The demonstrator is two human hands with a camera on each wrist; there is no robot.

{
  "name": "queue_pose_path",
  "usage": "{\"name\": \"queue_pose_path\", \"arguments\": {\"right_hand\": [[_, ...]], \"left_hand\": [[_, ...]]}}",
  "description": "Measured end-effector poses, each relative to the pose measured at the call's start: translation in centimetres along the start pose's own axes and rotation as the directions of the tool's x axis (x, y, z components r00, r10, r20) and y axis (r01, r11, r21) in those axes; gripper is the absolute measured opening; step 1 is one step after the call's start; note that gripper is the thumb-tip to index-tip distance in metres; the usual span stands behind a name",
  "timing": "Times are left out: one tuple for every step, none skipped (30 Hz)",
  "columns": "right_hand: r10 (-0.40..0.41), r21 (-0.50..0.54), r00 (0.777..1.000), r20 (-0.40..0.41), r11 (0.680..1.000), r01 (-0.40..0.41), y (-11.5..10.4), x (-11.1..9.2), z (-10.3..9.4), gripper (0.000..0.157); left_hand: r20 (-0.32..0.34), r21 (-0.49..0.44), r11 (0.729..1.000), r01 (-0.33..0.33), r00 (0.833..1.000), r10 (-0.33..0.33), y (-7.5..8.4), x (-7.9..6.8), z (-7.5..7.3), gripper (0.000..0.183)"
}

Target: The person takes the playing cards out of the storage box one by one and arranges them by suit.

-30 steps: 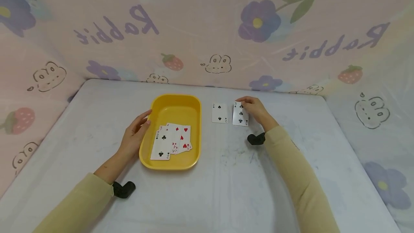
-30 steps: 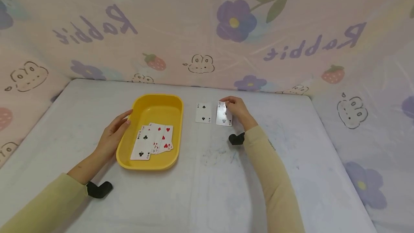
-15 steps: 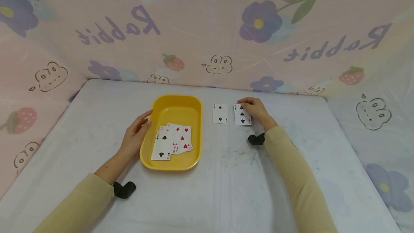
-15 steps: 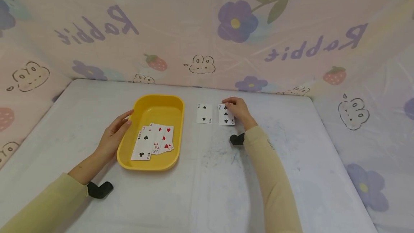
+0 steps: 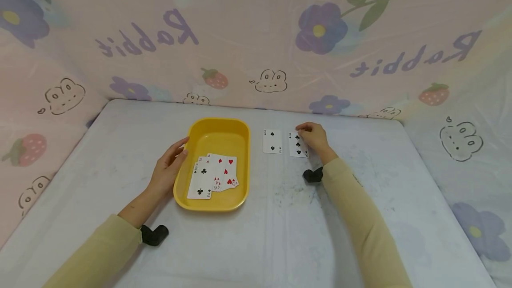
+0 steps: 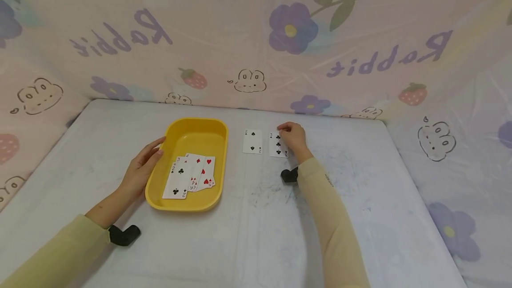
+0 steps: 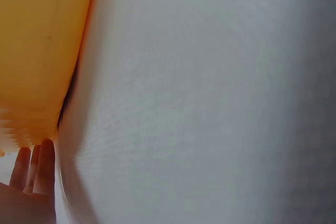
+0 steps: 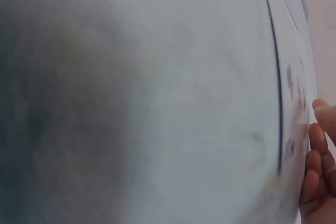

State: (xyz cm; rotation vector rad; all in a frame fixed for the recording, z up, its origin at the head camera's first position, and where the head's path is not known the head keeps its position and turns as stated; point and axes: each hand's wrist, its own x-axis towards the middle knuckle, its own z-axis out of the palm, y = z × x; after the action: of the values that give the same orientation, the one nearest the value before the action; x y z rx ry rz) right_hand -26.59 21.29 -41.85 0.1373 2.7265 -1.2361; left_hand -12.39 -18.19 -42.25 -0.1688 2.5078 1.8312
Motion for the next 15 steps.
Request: {"name": "queue_pose_path", "arguments": {"right_hand": [[0.006, 0.000, 1.000, -0.002, 1.000, -0.006, 0.0, 0.0, 0.0, 0.028], [0.009, 0.000, 1.000, -0.005, 1.000, -0.009, -0.1, 0.0, 0.0, 0.029], [0.015, 0.005, 1.000, -0.010, 1.000, -0.015, -0.2, -0.1, 0.0, 0.029], [0.019, 0.008, 1.000, -0.018, 1.000, -0.019, -0.2, -0.1, 0.0, 0.030], [0.020, 0.010, 0.999, -0.029, 1.000, -0.020, -0.3, -0.2, 0.1, 0.031], [0.014, 0.012, 0.999, -0.043, 1.000, -0.013, -0.4, -0.3, 0.1, 0.032], [0.005, 0.018, 0.998, -0.061, 1.000, -0.004, -0.6, -0.4, 0.1, 0.032], [-0.006, 0.026, 0.997, -0.081, 1.000, 0.008, -0.9, -0.5, 0.2, 0.033], [-0.020, 0.039, 0.995, -0.098, 0.999, 0.024, -1.2, -0.7, 0.3, 0.033], [-0.037, 0.048, 0.993, -0.113, 0.998, 0.042, -1.7, -0.9, 0.4, 0.034], [-0.051, 0.063, 0.991, -0.127, 0.996, 0.060, -2.2, -1.2, 0.5, 0.033], [-0.062, 0.081, 0.989, -0.137, 0.994, 0.073, -2.7, -1.4, 0.7, 0.033], [-0.066, 0.102, 0.988, -0.141, 0.991, 0.081, -3.3, -1.7, 0.9, 0.032], [-0.069, 0.121, 0.988, -0.138, 0.989, 0.086, -4.0, -2.0, 1.1, 0.032], [-0.070, 0.140, 0.989, -0.131, 0.986, 0.088, -4.6, -2.2, 1.4, 0.032]], "left_hand": [[0.000, -0.002, 1.000, 0.000, 1.000, 0.000, 0.0, 0.0, 0.0, 0.050], [0.000, -0.002, 1.000, -0.001, 1.000, 0.001, 0.0, 0.0, 0.0, 0.050], [0.000, -0.001, 1.000, -0.003, 1.000, 0.003, 0.0, -0.1, 0.0, 0.050], [-0.001, -0.001, 1.000, -0.004, 1.000, 0.004, 0.0, 0.0, 0.0, 0.050], [-0.001, 0.001, 1.000, -0.005, 1.000, 0.005, -0.1, 0.0, 0.0, 0.050], [0.000, 0.001, 1.000, -0.007, 1.000, 0.007, -0.1, 0.0, 0.0, 0.050], [0.000, 0.002, 1.000, -0.008, 1.000, 0.008, -0.1, 0.0, 0.0, 0.050], [0.000, 0.003, 1.000, -0.010, 1.000, 0.010, -0.1, 0.0, 0.0, 0.050], [0.001, 0.003, 1.000, -0.012, 1.000, 0.012, -0.1, 0.0, 0.0, 0.050], [-0.001, 0.004, 1.000, -0.012, 1.000, 0.012, -0.1, 0.1, 0.0, 0.050], [-0.002, 0.003, 1.000, -0.012, 1.000, 0.012, -0.1, 0.1, 0.0, 0.050], [-0.004, 0.003, 1.000, -0.012, 1.000, 0.012, -0.1, 0.1, 0.0, 0.050], [-0.006, 0.004, 1.000, -0.011, 1.000, 0.011, -0.1, 0.1, 0.0, 0.050], [-0.007, 0.004, 1.000, -0.010, 1.000, 0.010, -0.1, 0.1, 0.0, 0.050], [-0.008, 0.005, 1.000, -0.007, 1.000, 0.007, -0.1, 0.1, 0.0, 0.051]]}}
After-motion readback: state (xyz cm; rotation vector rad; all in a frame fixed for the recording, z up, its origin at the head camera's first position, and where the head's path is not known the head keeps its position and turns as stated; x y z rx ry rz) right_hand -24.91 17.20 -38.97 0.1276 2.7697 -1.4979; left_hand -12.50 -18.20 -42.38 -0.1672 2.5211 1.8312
